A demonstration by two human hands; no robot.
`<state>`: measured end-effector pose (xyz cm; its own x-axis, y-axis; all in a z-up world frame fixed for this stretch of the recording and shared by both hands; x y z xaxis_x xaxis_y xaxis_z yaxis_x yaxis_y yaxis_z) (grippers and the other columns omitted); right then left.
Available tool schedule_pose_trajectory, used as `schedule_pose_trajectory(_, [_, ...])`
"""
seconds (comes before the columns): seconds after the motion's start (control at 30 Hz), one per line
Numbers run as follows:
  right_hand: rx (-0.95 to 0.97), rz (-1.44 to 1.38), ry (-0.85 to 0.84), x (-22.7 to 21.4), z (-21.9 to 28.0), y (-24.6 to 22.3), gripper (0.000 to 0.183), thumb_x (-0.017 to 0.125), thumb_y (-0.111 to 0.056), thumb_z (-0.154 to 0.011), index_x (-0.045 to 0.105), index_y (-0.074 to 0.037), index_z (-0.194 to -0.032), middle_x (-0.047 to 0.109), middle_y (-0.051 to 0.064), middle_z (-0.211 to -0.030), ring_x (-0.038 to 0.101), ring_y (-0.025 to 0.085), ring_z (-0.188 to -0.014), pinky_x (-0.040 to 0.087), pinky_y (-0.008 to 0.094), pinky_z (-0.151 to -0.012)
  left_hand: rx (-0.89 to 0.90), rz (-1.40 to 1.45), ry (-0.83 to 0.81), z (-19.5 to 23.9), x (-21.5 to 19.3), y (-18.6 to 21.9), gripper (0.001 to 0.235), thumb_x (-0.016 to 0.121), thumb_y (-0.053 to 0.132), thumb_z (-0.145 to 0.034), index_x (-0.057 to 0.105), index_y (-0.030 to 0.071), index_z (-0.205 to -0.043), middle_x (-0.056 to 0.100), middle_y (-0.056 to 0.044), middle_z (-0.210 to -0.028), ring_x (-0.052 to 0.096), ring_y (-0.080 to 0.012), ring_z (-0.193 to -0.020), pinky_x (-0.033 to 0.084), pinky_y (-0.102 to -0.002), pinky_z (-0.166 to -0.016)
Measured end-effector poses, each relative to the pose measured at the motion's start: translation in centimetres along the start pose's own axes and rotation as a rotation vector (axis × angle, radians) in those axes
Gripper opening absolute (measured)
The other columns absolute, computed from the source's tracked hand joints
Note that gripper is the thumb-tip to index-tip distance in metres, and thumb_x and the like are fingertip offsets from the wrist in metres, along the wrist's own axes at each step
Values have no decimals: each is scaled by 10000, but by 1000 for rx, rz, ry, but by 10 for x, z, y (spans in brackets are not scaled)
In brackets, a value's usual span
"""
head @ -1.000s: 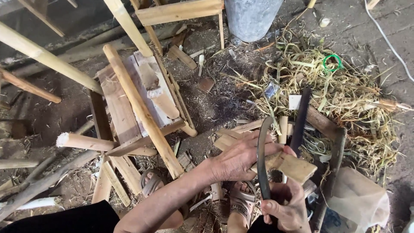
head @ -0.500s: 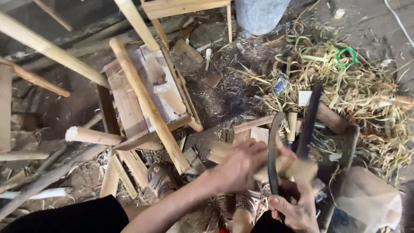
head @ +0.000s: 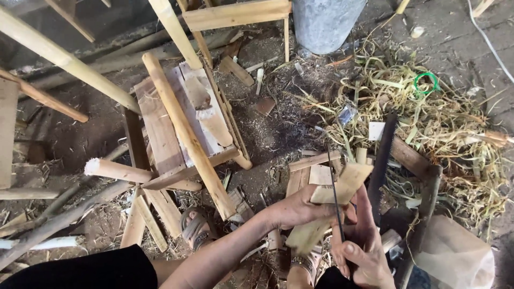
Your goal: The person sits on the ground and shaves small wooden sticks and slats with a curved billhook blade, trimming the ends of wooden dowels. They fit trimmed pieces onto a small wooden stool frame and reposition the stool while working.
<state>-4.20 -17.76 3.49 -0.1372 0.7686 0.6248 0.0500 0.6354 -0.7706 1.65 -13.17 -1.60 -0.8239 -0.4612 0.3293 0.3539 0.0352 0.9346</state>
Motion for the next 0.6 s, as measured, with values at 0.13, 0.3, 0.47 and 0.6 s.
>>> schedule_pose_trajectory(0.13, [26,31,49,-7,1,4,1014,733,-176,-773,3,-237,-1475,547,95,-469,439,103,-276,415,206,-221,145,-233,14,-5,9,14,347,487,281,-937,499,72,-1214,570,-100,-1129,559,-125,-712,508,-248,-624])
schedule_pose_trajectory(0.3, [51,136,131,-1,-3,-5,1108,749,-269,-741,-79,-256,-1478,526,53,-457,431,82,-278,390,199,-231,265,-471,112,-5,11,35,256,418,284,-986,508,129,-1169,581,-31,-887,565,-184,-838,472,-351,-784])
schedule_pose_trajectory(0.47, [74,62,134,-11,6,3,1131,784,-222,-738,-73,-284,-1474,616,107,-540,542,108,-335,472,204,-256,395,-668,111,-1,20,47,549,663,36,-824,427,98,-1315,558,-154,-1261,609,-307,-1108,529,-457,-985])
schedule_pose_trajectory(0.6, [80,231,310,-22,15,1,1086,751,-183,-673,20,-229,-1475,575,104,-475,499,119,-256,426,206,-205,331,-640,79,5,35,61,588,589,308,-850,378,92,-1355,553,-134,-1270,602,-305,-1138,549,-474,-927])
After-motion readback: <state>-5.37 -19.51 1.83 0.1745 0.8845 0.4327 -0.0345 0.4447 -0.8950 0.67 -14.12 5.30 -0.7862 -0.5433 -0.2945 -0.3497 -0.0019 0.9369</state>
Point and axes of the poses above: each hand's wrist, its own z-axis away from the middle knuckle, its own x-axis out of the palm, y = z × x, the point moved 9 cm from there along -z, towards the middle knuckle
